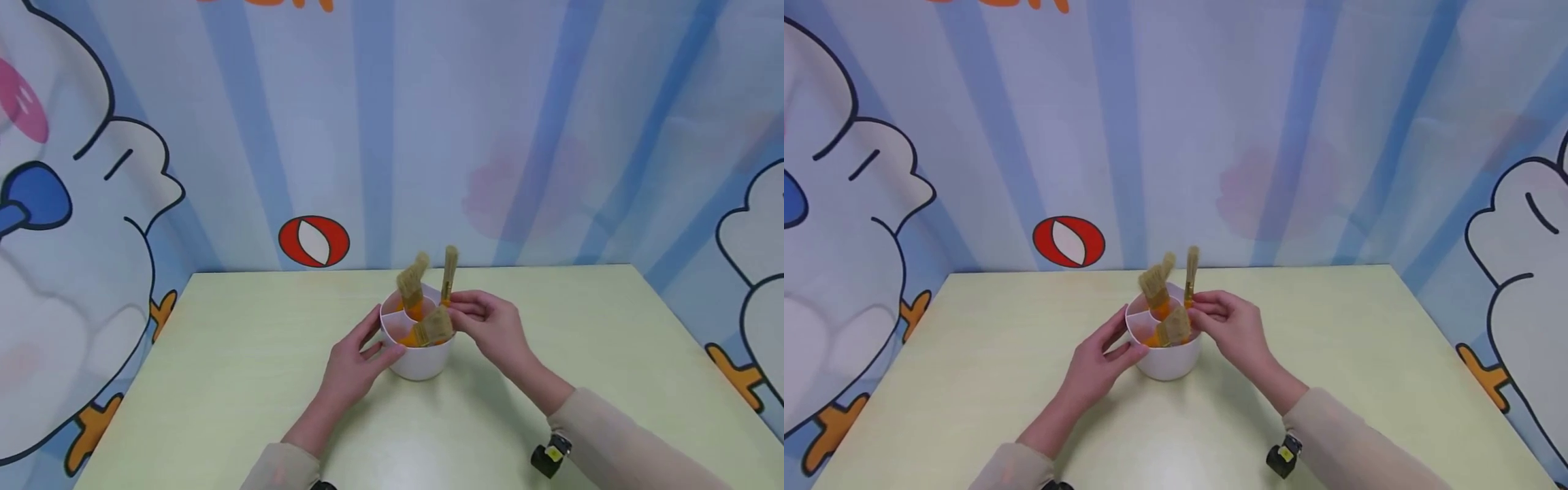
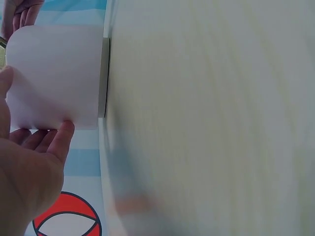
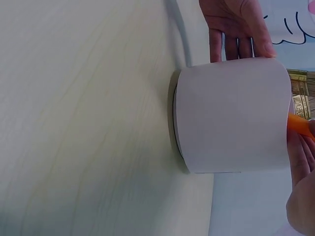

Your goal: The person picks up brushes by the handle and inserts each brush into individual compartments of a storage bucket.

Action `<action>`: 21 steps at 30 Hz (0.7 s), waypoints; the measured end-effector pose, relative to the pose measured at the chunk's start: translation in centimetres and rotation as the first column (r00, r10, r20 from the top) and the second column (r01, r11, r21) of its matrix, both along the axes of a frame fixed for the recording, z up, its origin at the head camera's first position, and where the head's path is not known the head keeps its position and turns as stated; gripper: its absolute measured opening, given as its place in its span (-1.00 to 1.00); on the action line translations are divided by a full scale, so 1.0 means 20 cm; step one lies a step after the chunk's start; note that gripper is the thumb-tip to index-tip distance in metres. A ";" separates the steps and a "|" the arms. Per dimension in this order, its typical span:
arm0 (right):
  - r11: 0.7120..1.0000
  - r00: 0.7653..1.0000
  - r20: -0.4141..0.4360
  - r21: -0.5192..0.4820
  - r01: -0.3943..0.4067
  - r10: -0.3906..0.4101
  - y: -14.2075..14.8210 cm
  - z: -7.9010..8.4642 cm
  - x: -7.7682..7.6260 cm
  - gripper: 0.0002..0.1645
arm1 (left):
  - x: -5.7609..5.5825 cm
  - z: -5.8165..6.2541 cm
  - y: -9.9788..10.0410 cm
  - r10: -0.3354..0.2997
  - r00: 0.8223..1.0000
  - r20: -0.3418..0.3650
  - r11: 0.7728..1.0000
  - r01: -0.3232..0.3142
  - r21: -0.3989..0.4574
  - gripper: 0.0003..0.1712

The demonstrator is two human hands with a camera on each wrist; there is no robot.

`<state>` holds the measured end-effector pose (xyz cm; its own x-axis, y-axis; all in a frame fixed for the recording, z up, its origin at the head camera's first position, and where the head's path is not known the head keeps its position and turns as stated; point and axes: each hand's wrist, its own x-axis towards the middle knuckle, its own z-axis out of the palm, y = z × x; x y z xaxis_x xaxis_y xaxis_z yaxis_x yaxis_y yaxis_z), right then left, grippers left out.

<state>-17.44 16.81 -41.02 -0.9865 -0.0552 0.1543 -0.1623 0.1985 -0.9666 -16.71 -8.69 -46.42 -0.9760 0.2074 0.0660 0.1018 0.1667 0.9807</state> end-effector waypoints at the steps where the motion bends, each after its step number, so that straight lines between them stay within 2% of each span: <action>1: 1.000 1.000 0.002 0.007 0.000 0.000 -0.01 0.00 -0.01 -0.63 | 0.00 0.00 0.00 0.002 1.000 -0.001 1.000 -0.002 0.002 -0.05; 9: 0.995 1.000 0.009 0.100 0.003 -0.004 -0.03 0.03 -0.05 -0.65 | -0.01 0.01 -0.02 0.007 1.000 0.000 1.000 -0.007 -0.015 -0.05; 21: 0.964 0.995 -0.041 0.253 -0.081 0.095 -0.04 0.06 -0.12 -0.74 | -0.02 -0.01 -0.06 0.045 0.999 0.005 0.999 -0.045 -0.032 -0.01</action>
<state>-19.85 16.00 -39.81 -0.9669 -0.1847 0.1758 -0.2390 0.4158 -0.8775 -17.05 -9.95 -46.59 -0.9847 0.1655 0.0546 0.0880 0.2018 0.9755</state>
